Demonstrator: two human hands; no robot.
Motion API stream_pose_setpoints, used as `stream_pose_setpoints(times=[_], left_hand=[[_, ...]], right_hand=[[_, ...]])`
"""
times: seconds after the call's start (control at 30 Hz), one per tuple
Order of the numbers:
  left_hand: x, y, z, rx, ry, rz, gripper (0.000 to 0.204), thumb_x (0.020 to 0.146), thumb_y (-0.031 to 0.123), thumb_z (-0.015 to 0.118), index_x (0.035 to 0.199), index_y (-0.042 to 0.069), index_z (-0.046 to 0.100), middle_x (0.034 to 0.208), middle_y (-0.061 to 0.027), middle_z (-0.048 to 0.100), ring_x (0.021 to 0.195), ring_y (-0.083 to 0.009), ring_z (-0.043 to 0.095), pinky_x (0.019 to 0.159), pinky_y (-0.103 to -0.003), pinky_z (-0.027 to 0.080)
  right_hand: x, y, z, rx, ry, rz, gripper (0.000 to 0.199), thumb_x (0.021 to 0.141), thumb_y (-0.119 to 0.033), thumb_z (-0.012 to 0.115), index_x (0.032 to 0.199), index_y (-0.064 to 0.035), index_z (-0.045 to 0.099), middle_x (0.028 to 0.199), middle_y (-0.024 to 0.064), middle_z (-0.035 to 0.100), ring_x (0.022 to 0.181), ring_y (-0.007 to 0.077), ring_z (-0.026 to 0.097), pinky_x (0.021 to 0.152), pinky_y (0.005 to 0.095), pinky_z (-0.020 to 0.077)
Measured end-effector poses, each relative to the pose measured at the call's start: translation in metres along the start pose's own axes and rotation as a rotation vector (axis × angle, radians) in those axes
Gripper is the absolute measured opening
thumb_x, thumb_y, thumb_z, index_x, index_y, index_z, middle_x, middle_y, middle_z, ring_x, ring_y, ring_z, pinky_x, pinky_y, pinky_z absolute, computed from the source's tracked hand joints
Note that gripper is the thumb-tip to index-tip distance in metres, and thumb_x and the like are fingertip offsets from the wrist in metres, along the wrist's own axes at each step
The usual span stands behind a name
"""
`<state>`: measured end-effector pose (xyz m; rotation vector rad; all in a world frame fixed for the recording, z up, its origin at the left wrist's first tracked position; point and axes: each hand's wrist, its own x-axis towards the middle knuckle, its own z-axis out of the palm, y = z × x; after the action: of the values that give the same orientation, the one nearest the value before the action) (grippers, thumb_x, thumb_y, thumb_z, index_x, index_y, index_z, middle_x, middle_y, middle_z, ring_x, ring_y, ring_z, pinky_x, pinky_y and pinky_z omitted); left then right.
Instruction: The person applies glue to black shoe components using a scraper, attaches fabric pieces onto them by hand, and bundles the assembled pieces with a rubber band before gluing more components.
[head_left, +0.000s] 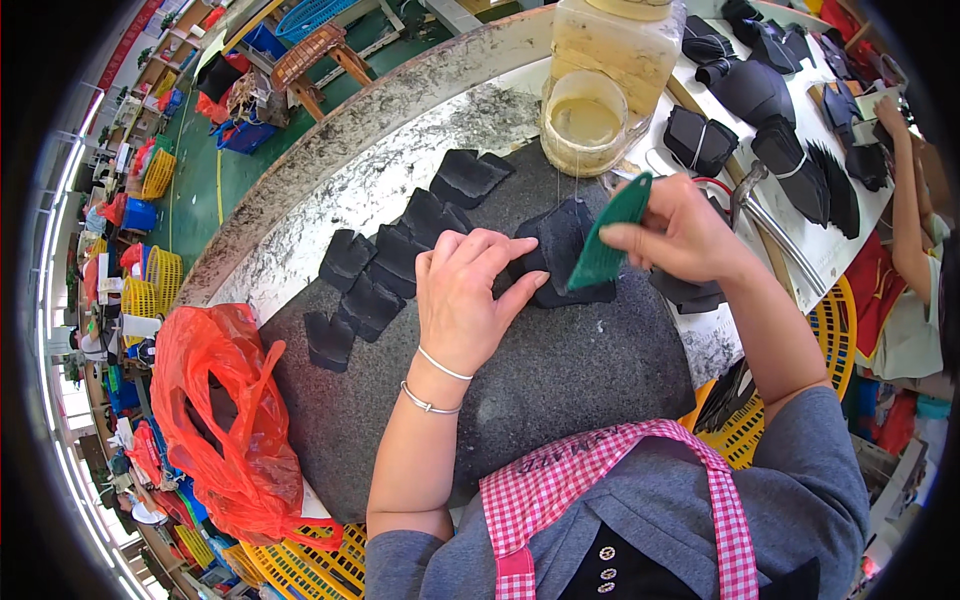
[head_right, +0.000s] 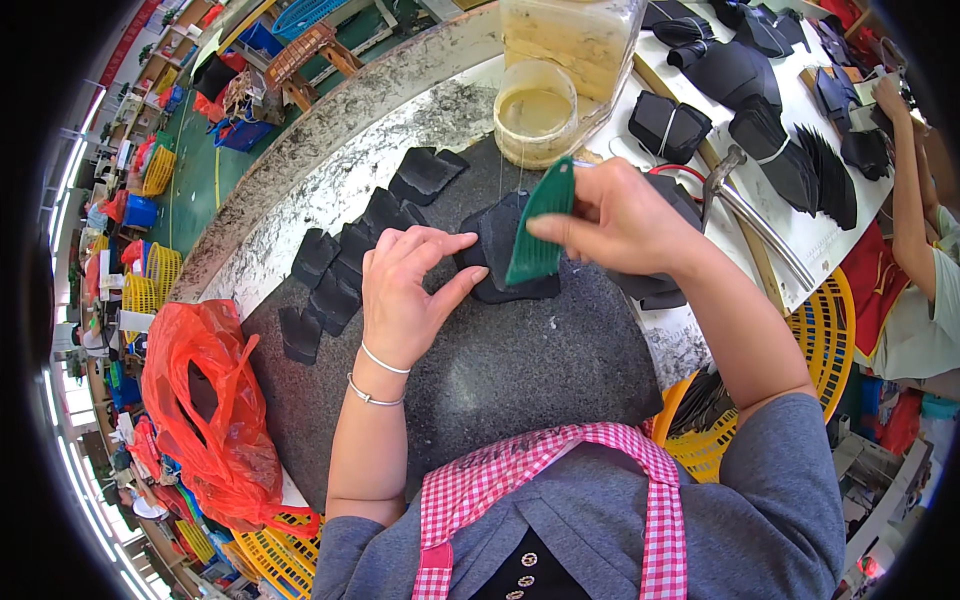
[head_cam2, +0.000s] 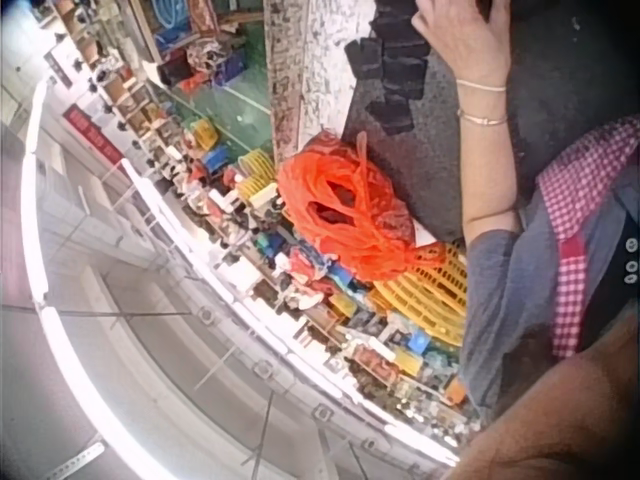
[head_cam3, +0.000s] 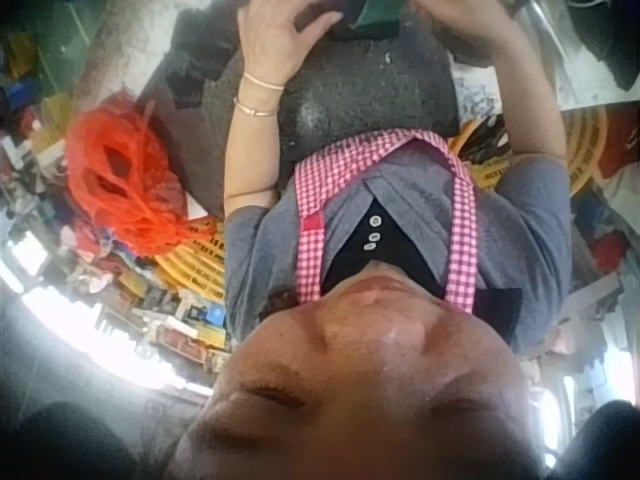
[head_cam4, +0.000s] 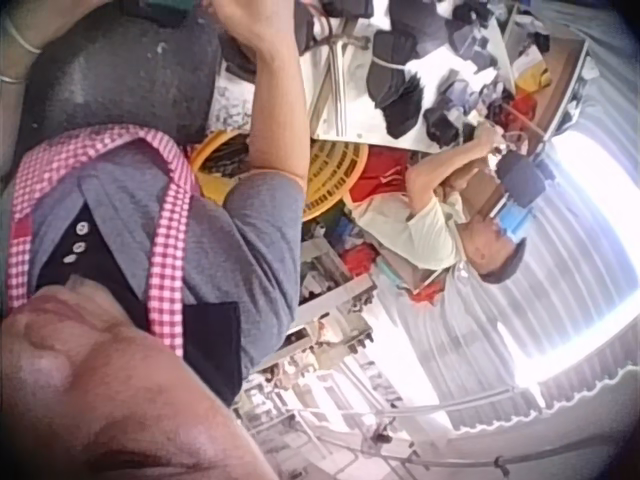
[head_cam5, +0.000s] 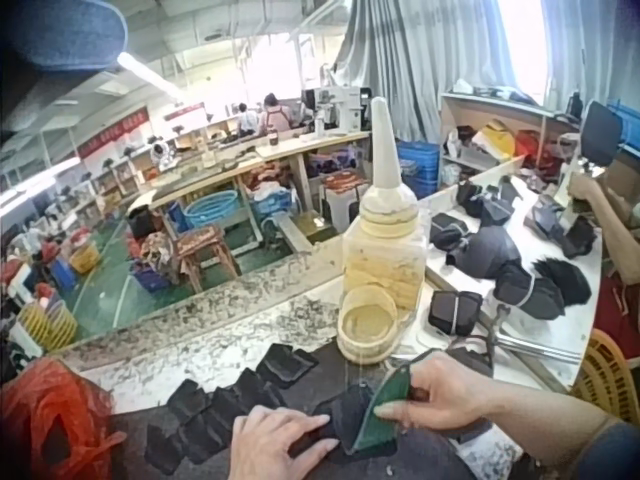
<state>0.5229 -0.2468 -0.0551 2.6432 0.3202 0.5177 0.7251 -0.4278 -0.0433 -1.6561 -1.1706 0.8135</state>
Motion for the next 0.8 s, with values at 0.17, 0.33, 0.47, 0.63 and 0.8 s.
stream_pose_setpoints(times=[0.17, 0.33, 0.47, 0.63, 0.8], left_hand=[[0.004, -0.002, 0.003, -0.017, 0.019, 0.027, 0.034, 0.073, 0.025, 0.088, 0.105, 0.017, 0.079, 0.096, 0.0029, 0.070, 0.089, -0.0209, 0.060, 0.079, -0.035, 0.042], [-0.009, -0.005, 0.003, -0.011, 0.094, 0.032, 0.023, 0.073, 0.024, 0.087, 0.094, 0.015, 0.081, 0.085, 0.0022, 0.070, 0.085, -0.0196, 0.060, 0.079, -0.034, 0.041], [-0.010, -0.033, -0.031, -0.183, 0.175, -0.051, 0.017, 0.080, 0.014, 0.085, 0.096, 0.011, 0.083, 0.085, -0.0014, 0.072, 0.079, -0.0157, 0.062, 0.074, -0.031, 0.047], [-0.069, -0.139, -0.117, 0.029, 0.294, -0.483, 0.019, 0.084, 0.008, 0.083, 0.102, 0.003, 0.081, 0.084, -0.0052, 0.072, 0.073, -0.0113, 0.061, 0.068, -0.026, 0.048], [-0.079, -0.146, -0.100, 0.118, 0.218, -0.491, 0.025, 0.078, 0.015, 0.086, 0.100, 0.005, 0.081, 0.082, -0.0076, 0.071, 0.072, -0.0192, 0.059, 0.070, -0.033, 0.048]], right_hand=[[0.012, 0.009, -0.008, -0.042, 0.351, 0.024, 0.019, 0.097, -0.018, 0.071, 0.098, 0.0011, 0.070, 0.068, 0.0045, 0.068, 0.059, 0.0084, 0.065, 0.053, 0.0253, 0.0510], [-0.015, -0.010, 0.008, 0.267, -0.046, 0.165, 0.020, 0.097, -0.020, 0.072, 0.100, -0.0003, 0.068, 0.077, 0.0047, 0.070, 0.059, 0.0091, 0.066, 0.052, 0.0234, 0.0529], [-0.009, -0.006, -0.017, 0.492, 0.311, 0.086, 0.019, 0.099, -0.018, 0.070, 0.104, 0.0002, 0.066, 0.081, 0.0049, 0.070, 0.059, 0.0084, 0.065, 0.048, 0.0198, 0.0499], [0.040, 0.025, -0.038, 0.048, 0.648, -0.089, 0.022, 0.097, -0.020, 0.073, 0.104, 0.0014, 0.070, 0.079, 0.0046, 0.070, 0.065, 0.0081, 0.063, 0.060, 0.0239, 0.0508], [0.061, 0.036, -0.026, -0.409, 0.637, -0.237, 0.018, 0.096, -0.018, 0.074, 0.103, -0.0012, 0.072, 0.077, 0.0026, 0.069, 0.068, 0.0070, 0.063, 0.060, 0.0245, 0.0493]])
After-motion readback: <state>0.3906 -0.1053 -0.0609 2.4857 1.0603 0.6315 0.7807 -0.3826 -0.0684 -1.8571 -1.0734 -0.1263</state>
